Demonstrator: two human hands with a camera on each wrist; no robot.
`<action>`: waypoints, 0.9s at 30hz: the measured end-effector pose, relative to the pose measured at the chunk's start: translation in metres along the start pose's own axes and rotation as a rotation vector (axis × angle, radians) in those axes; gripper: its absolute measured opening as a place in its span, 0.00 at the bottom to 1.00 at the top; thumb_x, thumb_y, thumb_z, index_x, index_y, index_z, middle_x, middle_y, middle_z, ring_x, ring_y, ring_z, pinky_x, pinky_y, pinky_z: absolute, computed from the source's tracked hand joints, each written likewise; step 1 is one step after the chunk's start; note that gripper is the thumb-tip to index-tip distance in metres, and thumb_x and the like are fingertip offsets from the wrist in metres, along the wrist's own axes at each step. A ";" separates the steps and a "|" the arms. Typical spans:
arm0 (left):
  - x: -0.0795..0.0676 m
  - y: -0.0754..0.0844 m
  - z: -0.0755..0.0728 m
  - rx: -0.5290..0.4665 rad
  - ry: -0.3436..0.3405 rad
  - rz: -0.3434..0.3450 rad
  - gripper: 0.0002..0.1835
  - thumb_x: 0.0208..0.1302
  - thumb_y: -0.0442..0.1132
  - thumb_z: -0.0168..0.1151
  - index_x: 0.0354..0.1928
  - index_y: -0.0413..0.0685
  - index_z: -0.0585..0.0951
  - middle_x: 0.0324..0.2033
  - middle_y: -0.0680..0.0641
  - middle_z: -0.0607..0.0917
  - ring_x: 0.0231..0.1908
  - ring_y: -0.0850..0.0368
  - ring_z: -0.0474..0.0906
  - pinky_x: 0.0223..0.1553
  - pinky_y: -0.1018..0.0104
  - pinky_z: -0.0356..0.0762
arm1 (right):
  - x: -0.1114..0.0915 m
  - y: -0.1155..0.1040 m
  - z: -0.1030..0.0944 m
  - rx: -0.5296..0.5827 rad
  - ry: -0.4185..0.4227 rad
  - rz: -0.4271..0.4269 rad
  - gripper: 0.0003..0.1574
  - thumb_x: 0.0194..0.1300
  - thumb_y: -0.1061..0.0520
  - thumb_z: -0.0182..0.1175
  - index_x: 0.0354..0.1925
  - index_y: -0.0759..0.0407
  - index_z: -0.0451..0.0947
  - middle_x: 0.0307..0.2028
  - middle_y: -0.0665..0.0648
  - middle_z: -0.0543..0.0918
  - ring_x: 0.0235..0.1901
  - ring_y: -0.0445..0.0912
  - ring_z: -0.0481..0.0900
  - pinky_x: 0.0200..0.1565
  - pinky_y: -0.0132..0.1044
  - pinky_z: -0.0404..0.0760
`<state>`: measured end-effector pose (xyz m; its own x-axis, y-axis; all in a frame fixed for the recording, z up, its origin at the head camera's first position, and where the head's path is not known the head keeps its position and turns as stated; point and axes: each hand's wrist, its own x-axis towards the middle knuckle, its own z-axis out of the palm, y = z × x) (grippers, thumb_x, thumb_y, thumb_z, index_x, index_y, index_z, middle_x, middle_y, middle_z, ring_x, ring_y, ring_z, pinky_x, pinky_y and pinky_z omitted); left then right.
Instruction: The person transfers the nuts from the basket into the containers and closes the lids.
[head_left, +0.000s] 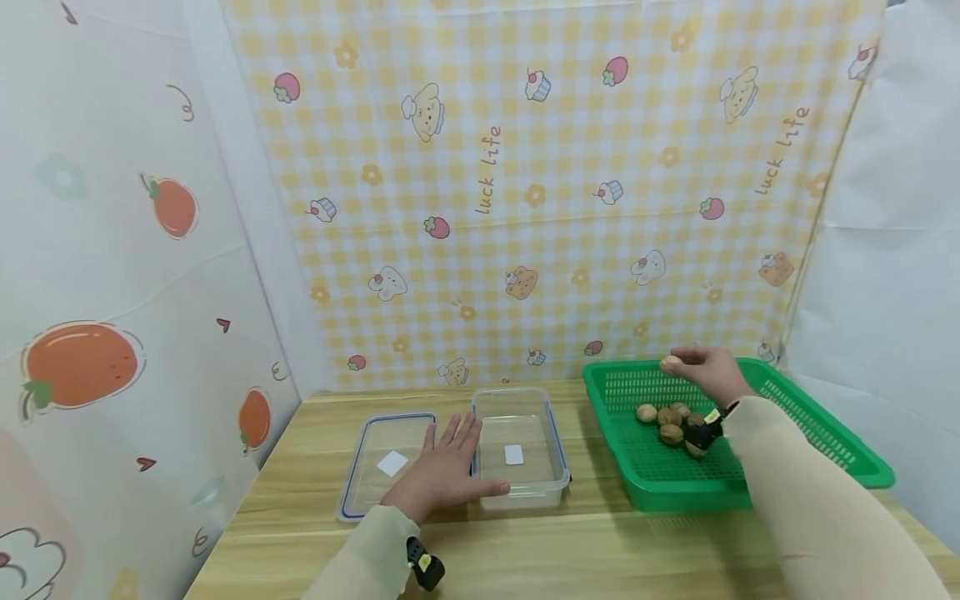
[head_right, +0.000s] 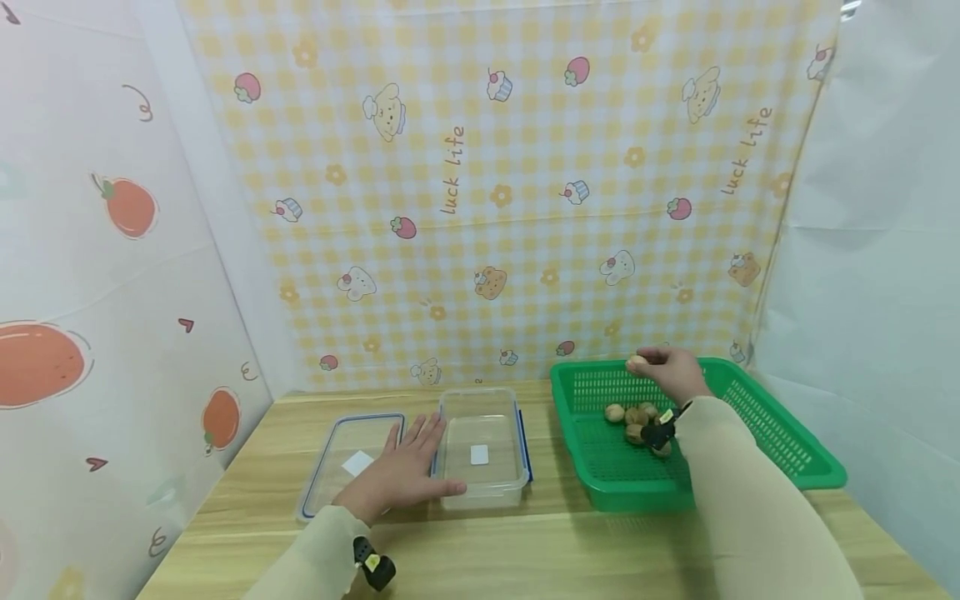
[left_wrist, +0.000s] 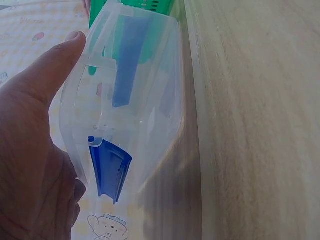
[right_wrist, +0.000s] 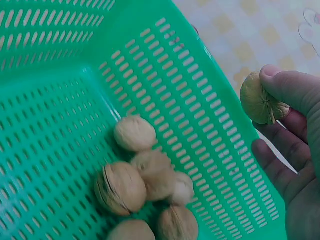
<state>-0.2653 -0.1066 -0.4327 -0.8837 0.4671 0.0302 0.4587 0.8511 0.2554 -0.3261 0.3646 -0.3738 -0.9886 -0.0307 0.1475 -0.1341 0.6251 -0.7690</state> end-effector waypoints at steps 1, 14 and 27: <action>0.001 0.000 0.000 0.000 0.001 0.000 0.63 0.56 0.81 0.51 0.81 0.45 0.50 0.80 0.45 0.48 0.79 0.45 0.39 0.74 0.35 0.31 | 0.001 -0.001 0.002 0.005 0.000 0.000 0.50 0.70 0.35 0.60 0.73 0.69 0.63 0.67 0.76 0.68 0.65 0.70 0.67 0.60 0.66 0.72; 0.004 0.000 0.003 0.039 0.023 0.009 0.63 0.55 0.83 0.50 0.81 0.45 0.52 0.80 0.44 0.51 0.79 0.46 0.41 0.75 0.36 0.33 | 0.019 -0.030 0.035 0.100 0.006 -0.034 0.42 0.71 0.42 0.63 0.71 0.67 0.67 0.65 0.73 0.73 0.64 0.66 0.70 0.62 0.62 0.73; 0.005 0.001 0.002 0.047 0.023 0.017 0.63 0.56 0.82 0.51 0.81 0.45 0.51 0.80 0.44 0.50 0.79 0.46 0.40 0.75 0.36 0.32 | 0.034 -0.056 0.073 0.209 -0.016 -0.070 0.37 0.70 0.46 0.65 0.68 0.66 0.72 0.64 0.68 0.75 0.64 0.62 0.72 0.62 0.60 0.73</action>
<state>-0.2690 -0.1031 -0.4345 -0.8776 0.4760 0.0566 0.4767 0.8539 0.2088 -0.3569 0.2719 -0.3710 -0.9772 -0.0814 0.1961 -0.2117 0.4457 -0.8698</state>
